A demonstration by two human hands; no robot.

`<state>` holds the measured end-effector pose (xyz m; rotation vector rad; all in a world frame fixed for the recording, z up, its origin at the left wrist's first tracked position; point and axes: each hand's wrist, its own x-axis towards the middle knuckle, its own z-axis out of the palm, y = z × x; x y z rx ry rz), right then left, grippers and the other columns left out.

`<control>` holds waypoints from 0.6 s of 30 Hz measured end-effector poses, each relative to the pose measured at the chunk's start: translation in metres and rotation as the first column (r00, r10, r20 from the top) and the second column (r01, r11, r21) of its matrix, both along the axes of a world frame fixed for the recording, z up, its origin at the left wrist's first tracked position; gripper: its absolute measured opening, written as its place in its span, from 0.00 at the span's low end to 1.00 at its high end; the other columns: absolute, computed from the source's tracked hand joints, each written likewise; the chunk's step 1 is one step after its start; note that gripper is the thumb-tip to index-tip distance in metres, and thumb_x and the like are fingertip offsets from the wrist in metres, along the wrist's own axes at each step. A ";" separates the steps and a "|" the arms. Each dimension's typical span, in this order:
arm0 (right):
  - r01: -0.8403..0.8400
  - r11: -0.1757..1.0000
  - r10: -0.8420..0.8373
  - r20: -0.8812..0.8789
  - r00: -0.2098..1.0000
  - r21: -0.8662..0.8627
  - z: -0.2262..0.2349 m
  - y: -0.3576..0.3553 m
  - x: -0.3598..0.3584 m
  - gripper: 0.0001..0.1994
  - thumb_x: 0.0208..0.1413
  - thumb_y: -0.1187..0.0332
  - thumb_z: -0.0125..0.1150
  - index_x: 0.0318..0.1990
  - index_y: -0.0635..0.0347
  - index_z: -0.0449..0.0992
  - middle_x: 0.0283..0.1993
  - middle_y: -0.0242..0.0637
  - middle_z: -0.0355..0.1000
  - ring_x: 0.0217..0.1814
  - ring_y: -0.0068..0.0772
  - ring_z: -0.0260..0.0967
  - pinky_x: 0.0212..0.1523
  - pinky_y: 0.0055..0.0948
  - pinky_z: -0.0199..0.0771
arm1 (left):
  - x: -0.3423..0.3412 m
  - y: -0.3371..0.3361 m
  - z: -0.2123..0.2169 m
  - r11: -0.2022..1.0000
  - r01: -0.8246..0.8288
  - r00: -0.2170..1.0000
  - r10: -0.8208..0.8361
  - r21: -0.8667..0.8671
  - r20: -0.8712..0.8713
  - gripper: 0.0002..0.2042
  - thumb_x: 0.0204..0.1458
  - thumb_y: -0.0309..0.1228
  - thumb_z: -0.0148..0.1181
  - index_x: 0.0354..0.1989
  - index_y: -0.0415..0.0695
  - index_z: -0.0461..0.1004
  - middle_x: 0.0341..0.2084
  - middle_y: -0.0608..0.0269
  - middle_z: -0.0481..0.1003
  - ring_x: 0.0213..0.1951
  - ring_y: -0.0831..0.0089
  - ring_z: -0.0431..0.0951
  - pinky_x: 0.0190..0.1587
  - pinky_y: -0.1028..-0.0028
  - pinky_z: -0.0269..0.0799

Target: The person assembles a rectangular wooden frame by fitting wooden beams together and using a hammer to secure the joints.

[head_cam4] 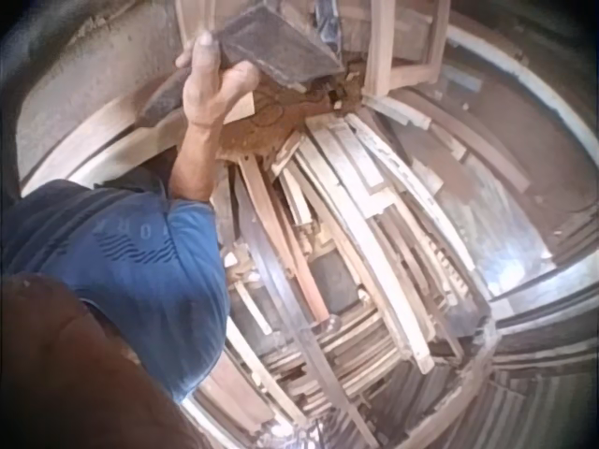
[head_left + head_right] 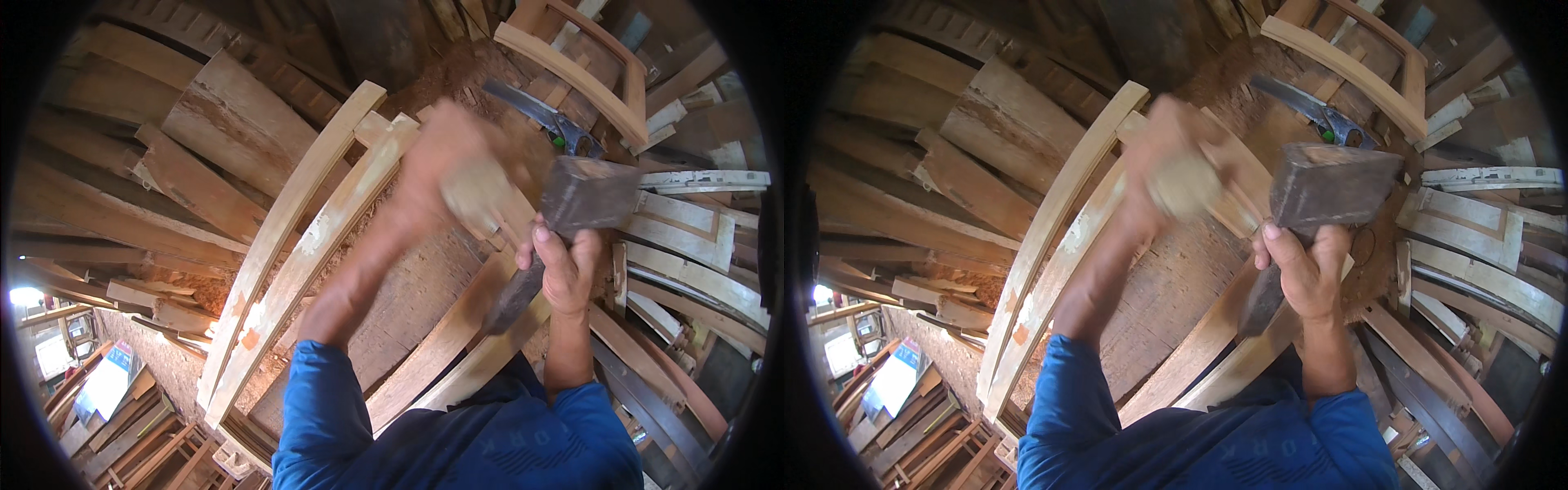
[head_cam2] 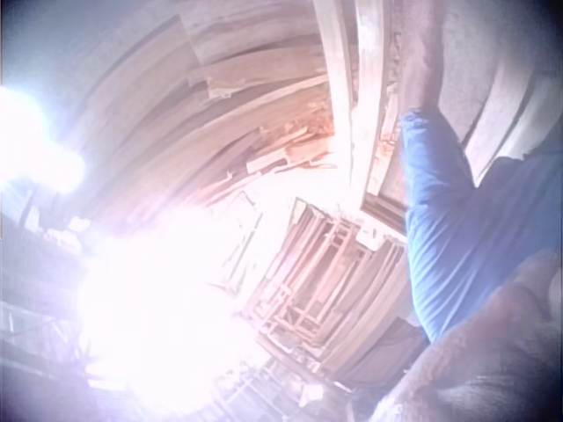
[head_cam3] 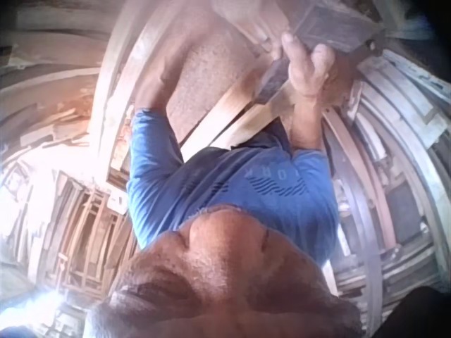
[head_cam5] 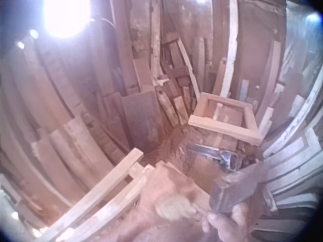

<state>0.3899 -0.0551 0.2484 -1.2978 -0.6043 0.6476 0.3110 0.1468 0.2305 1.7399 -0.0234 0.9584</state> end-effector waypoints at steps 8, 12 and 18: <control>-0.187 0.778 0.282 0.068 0.957 -0.600 -0.051 -0.028 0.093 0.10 0.57 0.67 0.68 0.40 0.65 0.79 0.33 0.35 0.77 0.33 0.23 0.74 0.33 0.31 0.76 | -0.041 -0.114 -0.007 0.815 0.086 0.994 -0.030 0.574 -0.106 0.12 0.48 0.33 0.61 0.43 0.54 0.77 0.59 0.55 0.69 0.61 0.56 0.68 0.57 0.55 0.64; -0.138 0.507 0.452 0.127 0.883 -0.851 -0.073 -0.012 0.166 0.13 0.56 0.65 0.70 0.38 0.67 0.77 0.26 0.34 0.75 0.23 0.25 0.72 0.25 0.31 0.74 | -0.055 -0.119 -0.019 0.807 0.046 0.977 0.087 0.589 -0.195 0.15 0.49 0.33 0.60 0.47 0.53 0.75 0.62 0.56 0.68 0.60 0.57 0.68 0.59 0.55 0.63; -0.230 0.309 0.696 0.054 0.716 -0.923 -0.157 0.016 0.213 0.14 0.55 0.68 0.66 0.44 0.68 0.74 0.27 0.41 0.74 0.25 0.35 0.75 0.28 0.36 0.75 | -0.057 -0.124 -0.014 0.787 0.057 0.947 0.153 0.614 -0.283 0.16 0.51 0.33 0.58 0.50 0.52 0.74 0.64 0.52 0.66 0.60 0.54 0.68 0.60 0.52 0.62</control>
